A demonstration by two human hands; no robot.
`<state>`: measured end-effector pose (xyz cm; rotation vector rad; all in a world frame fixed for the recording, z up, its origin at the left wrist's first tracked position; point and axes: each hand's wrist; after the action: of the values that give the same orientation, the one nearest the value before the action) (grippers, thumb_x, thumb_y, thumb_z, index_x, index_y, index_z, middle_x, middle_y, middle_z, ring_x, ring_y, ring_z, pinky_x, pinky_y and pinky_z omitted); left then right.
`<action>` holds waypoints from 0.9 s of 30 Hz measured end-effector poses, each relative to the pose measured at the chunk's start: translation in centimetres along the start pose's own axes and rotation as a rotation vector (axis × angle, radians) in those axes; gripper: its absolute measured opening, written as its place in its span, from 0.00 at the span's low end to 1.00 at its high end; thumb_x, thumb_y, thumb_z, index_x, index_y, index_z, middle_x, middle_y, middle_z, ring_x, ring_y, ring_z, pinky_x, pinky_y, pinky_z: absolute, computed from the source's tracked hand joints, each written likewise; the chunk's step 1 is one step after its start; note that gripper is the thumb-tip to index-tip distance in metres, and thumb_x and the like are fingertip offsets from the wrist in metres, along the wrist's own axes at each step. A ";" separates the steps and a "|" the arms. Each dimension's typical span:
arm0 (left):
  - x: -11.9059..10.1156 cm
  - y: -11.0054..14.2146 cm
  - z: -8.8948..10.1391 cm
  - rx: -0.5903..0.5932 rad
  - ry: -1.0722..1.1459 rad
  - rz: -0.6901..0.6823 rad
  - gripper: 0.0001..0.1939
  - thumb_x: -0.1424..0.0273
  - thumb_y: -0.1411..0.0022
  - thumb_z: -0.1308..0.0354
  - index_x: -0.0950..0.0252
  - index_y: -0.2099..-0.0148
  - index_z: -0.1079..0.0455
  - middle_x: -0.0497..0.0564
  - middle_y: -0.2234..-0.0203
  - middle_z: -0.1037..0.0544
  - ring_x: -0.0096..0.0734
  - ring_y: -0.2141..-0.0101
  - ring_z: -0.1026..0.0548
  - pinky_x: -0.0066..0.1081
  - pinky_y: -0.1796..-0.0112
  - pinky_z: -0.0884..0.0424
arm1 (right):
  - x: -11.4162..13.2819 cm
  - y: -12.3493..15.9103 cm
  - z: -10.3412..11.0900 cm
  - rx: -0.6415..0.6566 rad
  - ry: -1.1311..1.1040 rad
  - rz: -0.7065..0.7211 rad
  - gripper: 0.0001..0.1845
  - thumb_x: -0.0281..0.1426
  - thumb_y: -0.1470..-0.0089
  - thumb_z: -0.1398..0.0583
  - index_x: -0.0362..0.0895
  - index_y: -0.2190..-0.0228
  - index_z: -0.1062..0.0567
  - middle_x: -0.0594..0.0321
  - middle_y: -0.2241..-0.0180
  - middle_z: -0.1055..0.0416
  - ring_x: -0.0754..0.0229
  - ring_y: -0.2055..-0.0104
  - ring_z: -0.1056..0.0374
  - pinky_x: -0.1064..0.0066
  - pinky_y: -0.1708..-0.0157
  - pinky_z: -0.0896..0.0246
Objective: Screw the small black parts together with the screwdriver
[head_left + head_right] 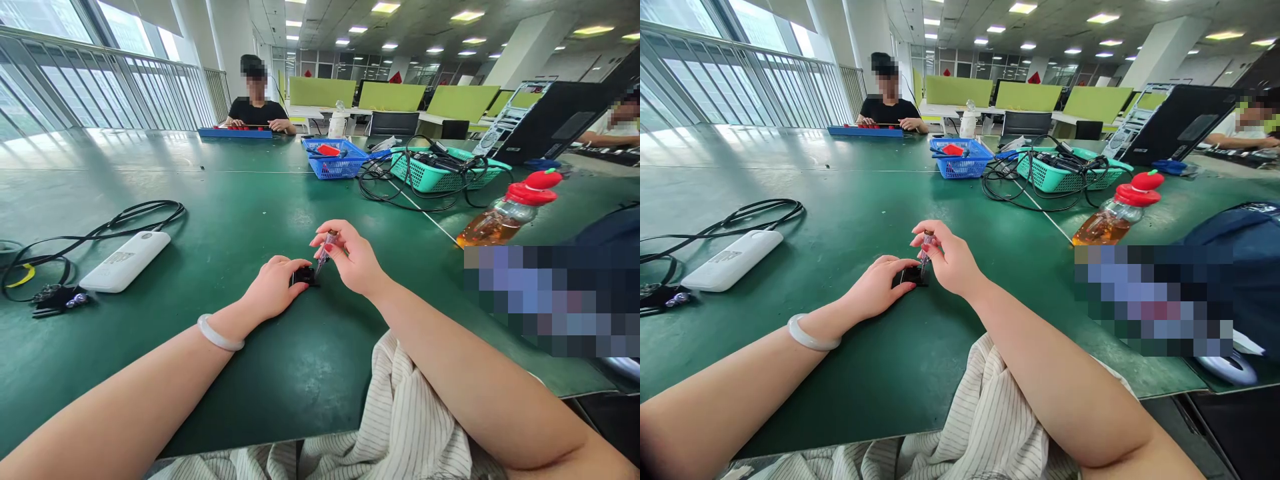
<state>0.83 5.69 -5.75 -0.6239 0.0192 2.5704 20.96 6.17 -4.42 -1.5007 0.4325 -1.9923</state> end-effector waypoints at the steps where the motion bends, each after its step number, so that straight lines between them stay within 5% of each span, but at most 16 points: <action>1: 0.0 0.0 0.0 0.000 0.000 -0.001 0.23 0.67 0.34 0.41 0.59 0.38 0.28 0.57 0.49 0.20 0.50 0.42 0.29 0.52 0.39 0.31 | 0.0 0.0 0.0 -0.002 0.001 -0.005 0.09 0.31 0.35 0.46 0.51 0.53 0.32 0.64 0.61 0.23 0.64 0.66 0.26 0.63 0.58 0.26; 27: 0.1 -0.2 0.0 0.016 -0.031 -0.020 0.22 0.65 0.34 0.42 0.58 0.38 0.28 0.54 0.48 0.19 0.51 0.42 0.28 0.51 0.40 0.32 | 0.0 -0.2 0.1 -0.035 -0.027 -0.090 0.12 0.38 0.36 0.42 0.52 0.52 0.31 0.64 0.62 0.23 0.63 0.67 0.26 0.61 0.57 0.25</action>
<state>0.81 5.90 -5.83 -0.5754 0.0226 2.5578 20.98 6.35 -4.29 -1.5921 0.3970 -2.0408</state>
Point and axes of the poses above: each hand's wrist, its own y-axis away from the middle knuckle, its own z-axis out of the back of the hand, x = y × z
